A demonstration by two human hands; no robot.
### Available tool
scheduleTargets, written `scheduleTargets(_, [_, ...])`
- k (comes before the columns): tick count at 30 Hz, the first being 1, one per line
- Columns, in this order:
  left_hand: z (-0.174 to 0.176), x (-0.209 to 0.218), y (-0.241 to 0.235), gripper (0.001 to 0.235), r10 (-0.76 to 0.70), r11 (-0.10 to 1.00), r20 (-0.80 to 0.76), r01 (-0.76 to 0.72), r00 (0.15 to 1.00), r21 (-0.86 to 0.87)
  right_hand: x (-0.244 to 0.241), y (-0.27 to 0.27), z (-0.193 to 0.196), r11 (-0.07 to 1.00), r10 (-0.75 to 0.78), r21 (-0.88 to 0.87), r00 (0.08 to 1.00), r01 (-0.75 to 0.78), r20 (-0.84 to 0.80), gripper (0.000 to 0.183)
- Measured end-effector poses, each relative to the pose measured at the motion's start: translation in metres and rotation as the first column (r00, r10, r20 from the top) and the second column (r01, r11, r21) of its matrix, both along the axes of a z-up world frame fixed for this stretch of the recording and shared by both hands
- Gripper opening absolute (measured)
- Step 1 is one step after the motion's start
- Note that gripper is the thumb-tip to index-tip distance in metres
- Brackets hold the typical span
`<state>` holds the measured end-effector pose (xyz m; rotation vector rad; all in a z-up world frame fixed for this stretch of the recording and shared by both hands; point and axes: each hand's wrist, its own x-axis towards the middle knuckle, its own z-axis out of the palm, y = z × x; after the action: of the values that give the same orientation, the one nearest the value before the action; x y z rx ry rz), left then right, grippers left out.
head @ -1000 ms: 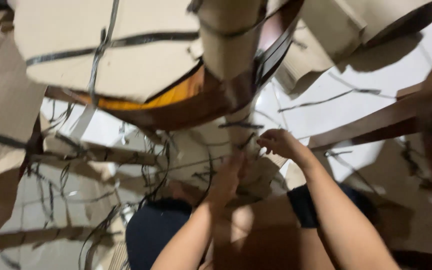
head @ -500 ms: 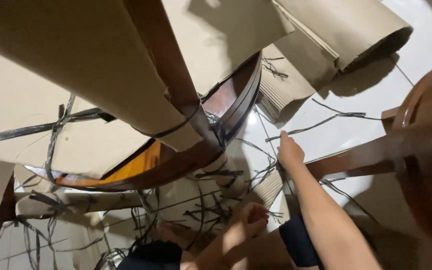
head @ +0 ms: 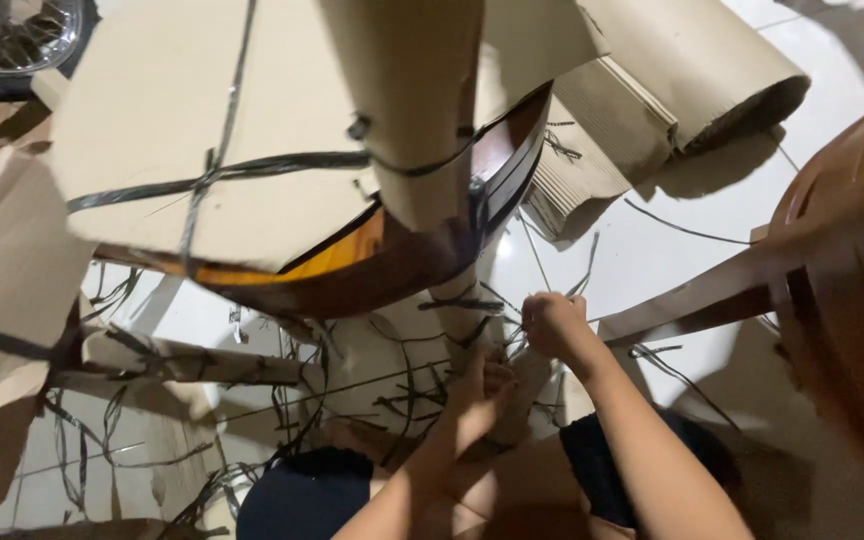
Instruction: Wrapping the legs of a wooden chair with cardboard and securing them with plastic string for protection.
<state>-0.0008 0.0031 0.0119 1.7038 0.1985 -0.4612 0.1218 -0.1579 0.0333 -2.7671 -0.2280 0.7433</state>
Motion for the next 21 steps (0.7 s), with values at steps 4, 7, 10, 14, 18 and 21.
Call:
scheduleTargets(4, [0.017, -0.01, 0.002, 0.055, -0.099, 0.962, -0.044, 0.107, 0.994, 0.252, -0.07, 0.009, 0.045, 0.84, -0.116, 0.541, 0.988, 0.044, 0.1, 0.01])
scheduleTargets(7, [-0.024, -0.018, 0.005, 0.046, -0.128, 0.912, -0.077, 0.148, 0.989, 0.381, -0.106, 0.022, 0.056, 0.669, -0.013, 0.694, 0.93, -0.265, 0.368, 0.007])
scheduleTargets(10, [0.005, -0.036, 0.018, 0.037, -0.202, 0.877, 0.013, 0.175, 0.979, 0.448, -0.121, 0.031, 0.051, 0.681, -0.06, 0.724, 0.977, -0.111, 0.205, 0.014])
scheduleTargets(14, [-0.026, -0.032, 0.053, 0.032, -0.153, 0.888, 0.003, 0.136, 0.988, 0.439, -0.121, 0.035, 0.054, 0.788, 0.008, 0.603, 0.977, 0.126, -0.215, 0.077])
scheduleTargets(18, [0.062, -0.033, 0.068, 0.036, -0.102, 0.922, -0.001, 0.095, 0.995, 0.376, -0.107, 0.027, 0.062, 0.825, 0.19, 0.562, 0.966, -0.06, -0.175, 0.056])
scheduleTargets(21, [0.061, -0.03, 0.071, 0.037, -0.095, 0.945, -0.021, 0.097, 0.995, 0.314, -0.087, 0.005, 0.066, 0.831, 0.17, 0.556, 0.962, -0.023, -0.215, 0.043])
